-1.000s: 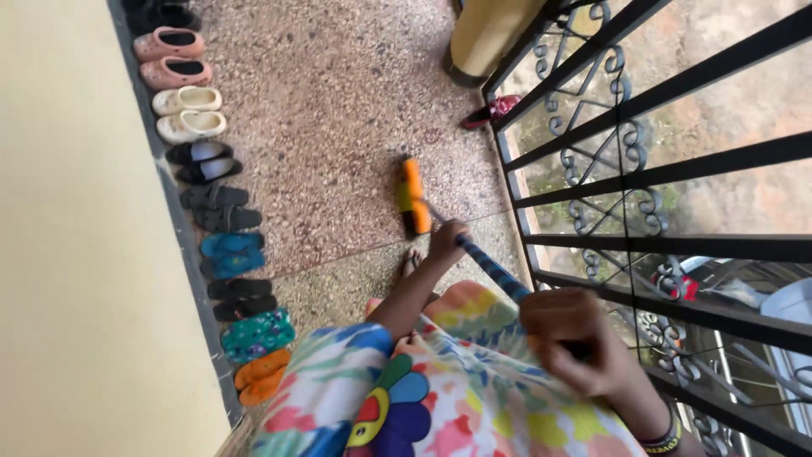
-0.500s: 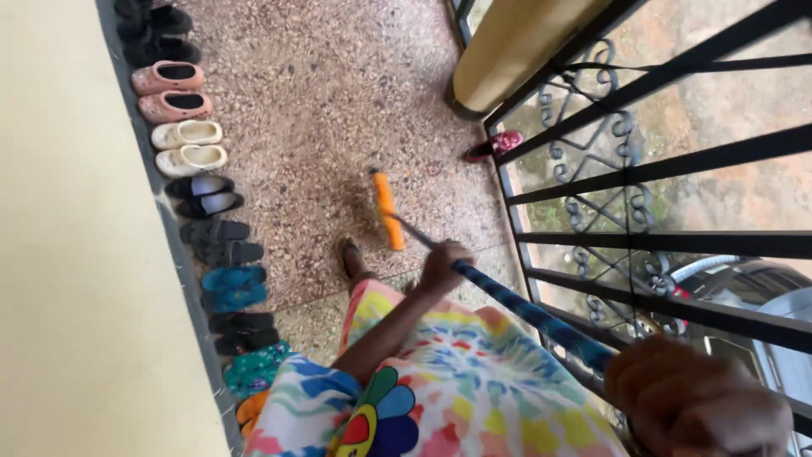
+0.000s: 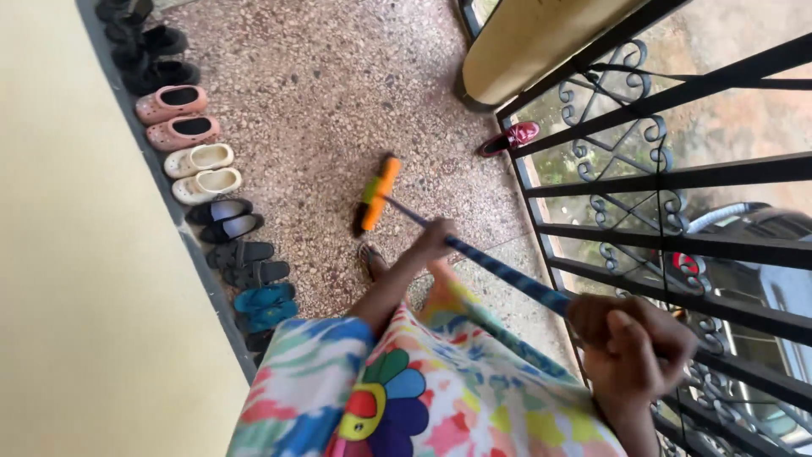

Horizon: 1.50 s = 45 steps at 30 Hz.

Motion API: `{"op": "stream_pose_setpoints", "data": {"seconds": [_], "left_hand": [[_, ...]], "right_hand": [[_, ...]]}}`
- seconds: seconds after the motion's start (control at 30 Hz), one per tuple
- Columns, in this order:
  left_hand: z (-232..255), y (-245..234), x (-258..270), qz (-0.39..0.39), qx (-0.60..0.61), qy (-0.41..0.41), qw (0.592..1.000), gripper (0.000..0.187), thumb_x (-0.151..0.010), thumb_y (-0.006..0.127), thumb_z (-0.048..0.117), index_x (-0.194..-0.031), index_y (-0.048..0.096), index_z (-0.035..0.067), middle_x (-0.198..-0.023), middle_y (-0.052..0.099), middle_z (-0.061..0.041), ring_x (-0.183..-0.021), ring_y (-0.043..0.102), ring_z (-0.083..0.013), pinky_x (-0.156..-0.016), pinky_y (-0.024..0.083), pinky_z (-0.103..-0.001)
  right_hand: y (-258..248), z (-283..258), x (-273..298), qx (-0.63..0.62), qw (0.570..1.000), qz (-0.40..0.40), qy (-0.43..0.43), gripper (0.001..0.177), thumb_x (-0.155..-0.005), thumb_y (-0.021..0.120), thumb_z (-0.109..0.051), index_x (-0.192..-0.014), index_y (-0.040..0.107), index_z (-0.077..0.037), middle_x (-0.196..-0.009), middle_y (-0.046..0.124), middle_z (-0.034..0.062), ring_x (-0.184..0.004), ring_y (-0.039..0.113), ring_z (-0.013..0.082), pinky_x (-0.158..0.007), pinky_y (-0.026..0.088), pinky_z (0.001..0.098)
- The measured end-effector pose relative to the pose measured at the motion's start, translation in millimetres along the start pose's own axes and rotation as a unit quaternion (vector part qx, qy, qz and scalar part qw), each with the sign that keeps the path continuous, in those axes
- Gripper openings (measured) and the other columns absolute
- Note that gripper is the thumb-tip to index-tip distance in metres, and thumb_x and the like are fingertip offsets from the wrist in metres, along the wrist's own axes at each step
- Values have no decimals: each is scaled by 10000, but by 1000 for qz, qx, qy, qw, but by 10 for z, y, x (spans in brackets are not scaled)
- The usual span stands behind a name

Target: Sweeping the floor of an entryway/balcony and organizing shoes along the wall.

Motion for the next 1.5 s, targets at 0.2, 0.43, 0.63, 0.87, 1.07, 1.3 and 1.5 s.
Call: {"op": "stream_pose_setpoints", "data": {"seconds": [0.2, 0.43, 0.63, 0.87, 1.07, 1.3, 1.5], "left_hand": [[716, 1157, -540, -147, 119, 120, 975, 161, -654, 759, 180, -649, 611, 115, -670, 622, -108, -689, 643, -351, -658, 474, -490], [1493, 754, -404, -86, 227, 174, 955, 226, -756, 785, 168, -905, 631, 95, -850, 628, -123, -861, 636, -359, -793, 516, -466], [678, -156, -4, -27, 124, 42, 991, 172, -712, 727, 221, -690, 607, 99, -719, 605, -130, -746, 636, -371, -699, 495, -486], [-179, -1935, 554, 140, -51, -37, 988, 72, -628, 694, 150, -699, 693, 134, -726, 676, -99, -737, 653, -365, -674, 506, -472], [-775, -1838, 340, 128, -129, -138, 974, 236, -651, 692, 171, -564, 497, 71, -623, 534, -173, -669, 570, -412, -613, 425, -516], [-463, -550, -1766, 229, -38, -5, 973, 114, -821, 661, 171, -762, 638, 77, -737, 602, -166, -761, 606, -404, -667, 479, -507], [-66, -735, -3002, 142, 36, -36, 988, 366, -789, 791, 172, -643, 488, 27, -684, 564, -190, -717, 589, -396, -660, 453, -498]], "right_hand": [[-30, -147, 185, 160, 971, 175, 21, 338, -900, 490, -3, -602, 330, -8, -515, 307, 59, -435, 260, 142, -475, 222, 361], [-112, -527, 10, 414, 861, -283, -82, 230, -885, 663, -235, -807, 576, -38, -809, 642, 101, -690, 664, 315, -686, 523, 395], [-564, -653, -547, 267, 914, -294, -81, 318, -946, 630, -284, -781, 550, -24, -770, 613, 95, -666, 614, 321, -662, 505, 417], [370, 668, -889, -65, 970, -230, 35, 426, -966, 606, -209, -624, 424, -29, -576, 473, 74, -502, 443, 248, -529, 375, 423], [228, 1146, -1440, -125, 960, -232, 92, 461, -1024, 602, -183, -656, 372, -27, -607, 429, 55, -561, 377, 217, -587, 321, 410], [-26, 326, -2612, 73, 937, -341, 34, 363, -924, 602, -179, -639, 450, -15, -600, 468, 82, -534, 461, 244, -542, 400, 390], [36, 194, -3033, 124, 772, -620, -69, 272, -892, 604, -170, -687, 460, -63, -690, 466, 88, -636, 514, 317, -600, 382, 428]]}}
Point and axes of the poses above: each hand's wrist, its own x-axis away from the middle knuckle, its own y-axis out of the palm, z = x × y, the point moved 3 cm from there along -x, towards the middle knuckle
